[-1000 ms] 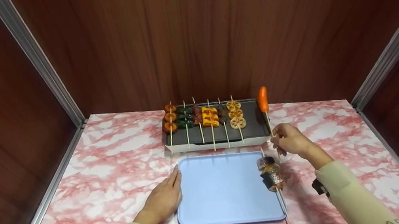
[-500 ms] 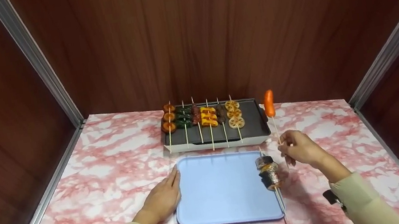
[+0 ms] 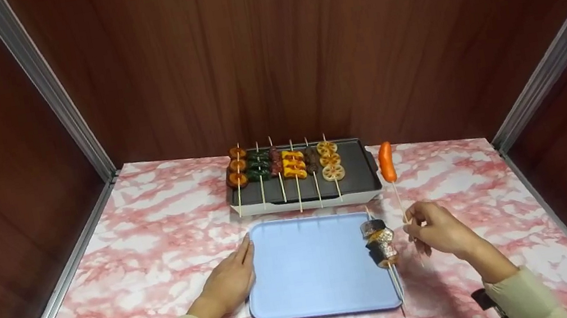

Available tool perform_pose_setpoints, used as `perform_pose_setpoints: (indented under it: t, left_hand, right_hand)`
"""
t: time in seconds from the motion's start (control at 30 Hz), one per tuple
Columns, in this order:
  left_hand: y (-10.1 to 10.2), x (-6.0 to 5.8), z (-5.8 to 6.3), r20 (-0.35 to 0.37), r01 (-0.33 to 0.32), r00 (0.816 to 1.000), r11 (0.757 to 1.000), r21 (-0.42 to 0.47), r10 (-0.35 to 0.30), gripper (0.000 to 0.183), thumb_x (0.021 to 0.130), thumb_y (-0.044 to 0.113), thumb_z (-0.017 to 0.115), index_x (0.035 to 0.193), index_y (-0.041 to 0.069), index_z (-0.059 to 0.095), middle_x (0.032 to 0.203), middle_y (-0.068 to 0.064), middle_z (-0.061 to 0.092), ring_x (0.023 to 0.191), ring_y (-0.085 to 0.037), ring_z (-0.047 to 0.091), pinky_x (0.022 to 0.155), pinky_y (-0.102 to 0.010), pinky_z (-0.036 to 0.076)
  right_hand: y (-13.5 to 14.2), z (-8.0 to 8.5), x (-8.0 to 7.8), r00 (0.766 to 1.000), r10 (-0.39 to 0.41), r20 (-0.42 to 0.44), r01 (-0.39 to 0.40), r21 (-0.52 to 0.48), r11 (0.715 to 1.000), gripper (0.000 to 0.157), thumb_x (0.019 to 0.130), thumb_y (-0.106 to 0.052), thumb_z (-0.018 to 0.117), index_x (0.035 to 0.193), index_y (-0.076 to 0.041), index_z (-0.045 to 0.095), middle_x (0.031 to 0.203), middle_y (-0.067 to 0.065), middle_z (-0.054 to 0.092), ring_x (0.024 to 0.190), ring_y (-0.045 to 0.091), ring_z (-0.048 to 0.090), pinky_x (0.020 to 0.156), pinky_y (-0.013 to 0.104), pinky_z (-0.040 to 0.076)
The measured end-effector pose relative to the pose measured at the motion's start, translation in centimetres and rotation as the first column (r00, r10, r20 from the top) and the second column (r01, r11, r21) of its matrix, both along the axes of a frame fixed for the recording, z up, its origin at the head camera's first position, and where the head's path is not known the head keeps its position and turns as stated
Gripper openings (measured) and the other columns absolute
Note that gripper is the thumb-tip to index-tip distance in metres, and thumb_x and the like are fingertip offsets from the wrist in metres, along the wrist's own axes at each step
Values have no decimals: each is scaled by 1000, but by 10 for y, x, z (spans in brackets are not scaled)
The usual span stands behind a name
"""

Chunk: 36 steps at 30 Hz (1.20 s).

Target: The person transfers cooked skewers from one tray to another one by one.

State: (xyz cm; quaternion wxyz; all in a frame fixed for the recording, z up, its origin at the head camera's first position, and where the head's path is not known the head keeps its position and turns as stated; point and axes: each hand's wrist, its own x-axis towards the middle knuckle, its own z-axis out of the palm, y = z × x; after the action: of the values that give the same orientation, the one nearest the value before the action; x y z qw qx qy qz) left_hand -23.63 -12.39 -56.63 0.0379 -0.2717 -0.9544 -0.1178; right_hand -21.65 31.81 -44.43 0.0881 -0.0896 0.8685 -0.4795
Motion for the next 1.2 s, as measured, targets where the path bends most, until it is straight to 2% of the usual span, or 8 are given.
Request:
perform_pose_setpoints:
  t: [0.3,0.53,0.7,0.93,1.07,1.2]
  left_hand:
    - [1,0,3,-5,-12,1000,1000,-4,12,56,107,19,44,153,-11,35,163,-25,29,141,-39,46,114,-47,42]
    - [1,0,1,8,-2,1000,1000,0,2,57,107,19,44,154,-11,33,164,-26,28,142,-41,44,116,-48,40]
    - [-1,1,1,-14,22,1000,1000,-1,-22,57,106,19,46,152,-13,35,163,-28,29,141,-41,45,114,-49,41]
    - [-2,1,1,-29,27,999,1000,-1,-27,56,105,17,47,151,-14,37,162,-29,30,139,-41,48,113,-49,42]
    - [-1,0,1,-29,20,999,1000,2,-20,56,105,17,46,151,-13,37,161,-29,31,140,-41,47,114,-48,42]
    - [0,-1,1,-7,12,1000,1000,1,-12,56,106,18,44,153,-12,35,163,-27,28,141,-41,45,115,-48,41]
  right_hand:
    - [2,-7,19,998,39,44,-40,17,999,14,97,2,57,105,11,50,75,14,58,47,15,57,41,35,53]
    - [-4,-19,41,992,83,90,-84,6,996,13,96,2,59,102,10,51,77,12,56,47,14,56,43,47,56]
    - [-10,-29,51,990,94,101,-95,3,996,14,98,-1,60,103,10,53,74,10,57,46,12,56,44,52,55]
    - [-20,-43,57,987,119,108,-118,-17,993,13,95,1,60,102,11,54,72,6,57,46,12,57,44,52,55]
    - [-27,-50,57,985,129,116,-126,-25,992,18,94,3,60,107,13,55,72,7,58,44,12,57,44,58,53]
    - [-34,-55,57,987,127,94,-126,-20,992,12,93,4,59,103,10,55,70,7,58,43,11,58,45,63,51]
